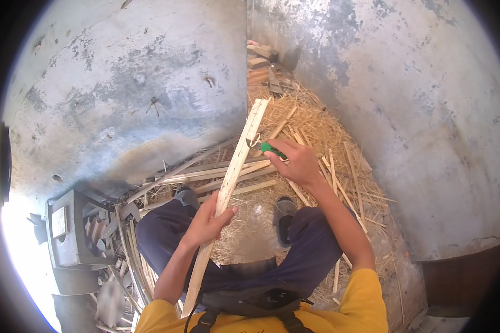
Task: The person holds a piece of wood and uses a small utility knife to shave thin strips from its surface, followed by a larger machete-like blade to continue the shaving process.
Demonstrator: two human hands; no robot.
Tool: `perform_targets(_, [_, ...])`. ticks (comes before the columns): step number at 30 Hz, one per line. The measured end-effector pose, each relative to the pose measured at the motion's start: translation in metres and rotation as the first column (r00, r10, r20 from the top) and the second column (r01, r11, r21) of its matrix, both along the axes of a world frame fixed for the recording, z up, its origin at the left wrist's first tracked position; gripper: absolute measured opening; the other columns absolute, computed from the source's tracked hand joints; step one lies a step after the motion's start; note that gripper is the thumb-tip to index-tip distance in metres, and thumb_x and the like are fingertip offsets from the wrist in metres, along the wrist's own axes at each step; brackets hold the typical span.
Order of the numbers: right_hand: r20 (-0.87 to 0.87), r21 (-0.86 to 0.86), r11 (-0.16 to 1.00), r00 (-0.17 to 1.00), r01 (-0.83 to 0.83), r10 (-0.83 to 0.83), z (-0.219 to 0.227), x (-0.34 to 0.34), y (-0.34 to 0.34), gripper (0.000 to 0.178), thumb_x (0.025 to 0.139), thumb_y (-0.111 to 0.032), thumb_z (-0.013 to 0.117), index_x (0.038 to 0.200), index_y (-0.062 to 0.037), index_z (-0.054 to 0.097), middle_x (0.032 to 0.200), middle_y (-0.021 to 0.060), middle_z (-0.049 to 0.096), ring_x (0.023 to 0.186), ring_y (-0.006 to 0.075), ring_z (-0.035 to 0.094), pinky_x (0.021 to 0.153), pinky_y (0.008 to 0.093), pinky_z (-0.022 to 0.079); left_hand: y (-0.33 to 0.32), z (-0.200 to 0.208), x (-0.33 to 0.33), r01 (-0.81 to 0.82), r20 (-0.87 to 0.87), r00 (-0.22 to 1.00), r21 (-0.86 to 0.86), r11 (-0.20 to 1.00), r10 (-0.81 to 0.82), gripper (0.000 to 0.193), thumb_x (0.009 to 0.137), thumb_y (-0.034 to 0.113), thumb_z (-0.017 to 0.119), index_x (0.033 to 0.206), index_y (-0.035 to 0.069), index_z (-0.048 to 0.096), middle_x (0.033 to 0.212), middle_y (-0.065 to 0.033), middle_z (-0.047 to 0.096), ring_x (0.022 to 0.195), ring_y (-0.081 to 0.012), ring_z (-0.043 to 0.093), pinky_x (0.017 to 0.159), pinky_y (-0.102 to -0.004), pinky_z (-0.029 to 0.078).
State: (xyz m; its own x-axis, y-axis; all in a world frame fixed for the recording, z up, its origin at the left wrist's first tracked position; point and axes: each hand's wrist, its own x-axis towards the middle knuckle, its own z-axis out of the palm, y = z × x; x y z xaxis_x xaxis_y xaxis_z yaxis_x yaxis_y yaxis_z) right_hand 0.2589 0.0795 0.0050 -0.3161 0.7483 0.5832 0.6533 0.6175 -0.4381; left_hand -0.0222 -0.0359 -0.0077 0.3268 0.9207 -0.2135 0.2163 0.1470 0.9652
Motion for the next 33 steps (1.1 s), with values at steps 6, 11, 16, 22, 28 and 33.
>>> perform_targets(6, [0.047,0.089,0.996,0.999,-0.013,0.009,-0.007,0.003,0.01,0.028,0.099,-0.029,0.076,0.117,-0.0078,0.079,0.104,0.0111,0.081,0.081,0.0275,0.078,0.068,0.0367,0.061,0.002,-0.004,-0.002,-0.002,0.032,1.0,0.035,0.999,0.001,0.051,0.106,0.025,0.068,0.149,0.006,0.049,0.078,0.0037,0.056,0.059,-0.0037,0.052,0.044,-0.0231,0.046])
perform_targets(11, [0.059,-0.019,0.993,0.992,0.114,-0.113,-0.013,0.007,0.018,0.035,0.104,-0.037,0.07,0.118,-0.0064,0.079,0.093,0.0115,0.079,0.071,0.0253,0.073,0.065,0.0397,0.058,0.001,-0.004,-0.006,0.034,-0.009,0.999,0.028,0.999,-0.034,0.054,0.106,0.025,0.068,0.152,0.005,0.048,0.079,0.003,0.056,0.055,-0.0043,0.051,0.044,-0.0236,0.046])
perform_targets(16, [-0.278,0.082,0.86,0.841,0.503,-0.465,0.014,0.11,0.07,0.04,0.109,-0.041,0.059,0.118,-0.0063,0.079,0.075,0.0061,0.07,0.067,0.0142,0.059,0.061,0.0337,0.045,-0.022,0.002,0.001,0.175,0.006,0.985,-0.019,0.984,-0.175,0.057,0.105,0.025,0.069,0.154,0.003,0.048,0.076,0.0025,0.056,0.053,-0.0055,0.053,0.044,-0.0245,0.045])
perform_targets(22, [-0.172,-0.373,0.854,0.877,0.364,-0.449,-0.007,0.076,0.039,0.036,0.11,-0.038,0.059,0.12,-0.0047,0.068,0.073,0.001,0.055,0.063,0.0106,0.05,0.059,0.0336,0.041,0.0,-0.002,-0.005,-0.018,-0.078,0.997,0.137,0.99,0.028,0.053,0.103,0.029,0.073,0.145,0.002,0.054,0.075,-0.004,0.061,0.053,-0.0107,0.057,0.047,-0.0292,0.048])
perform_targets(28, [-0.366,-0.423,0.905,0.921,-0.035,-0.136,0.002,0.042,0.021,0.029,0.11,-0.03,0.059,0.121,-0.0034,0.061,0.075,0.0023,0.052,0.061,0.0134,0.049,0.057,0.0334,0.04,0.004,-0.005,-0.005,-0.042,-0.077,0.996,0.14,0.989,0.053,0.049,0.102,0.028,0.076,0.139,0.002,0.058,0.072,0.0,0.06,0.052,-0.0063,0.056,0.045,-0.0263,0.047])
perform_targets(33, [-0.108,-0.194,0.979,0.993,-0.061,0.04,0.011,-0.004,-0.014,0.026,0.108,-0.027,0.062,0.119,-0.004,0.063,0.083,0.0097,0.066,0.068,0.0207,0.064,0.064,0.0346,0.05,0.004,-0.001,-0.006,-0.046,-0.098,0.994,0.104,0.993,0.056,0.05,0.101,0.03,0.077,0.137,0.0,0.059,0.073,-0.0002,0.061,0.053,-0.0068,0.057,0.047,-0.0262,0.049])
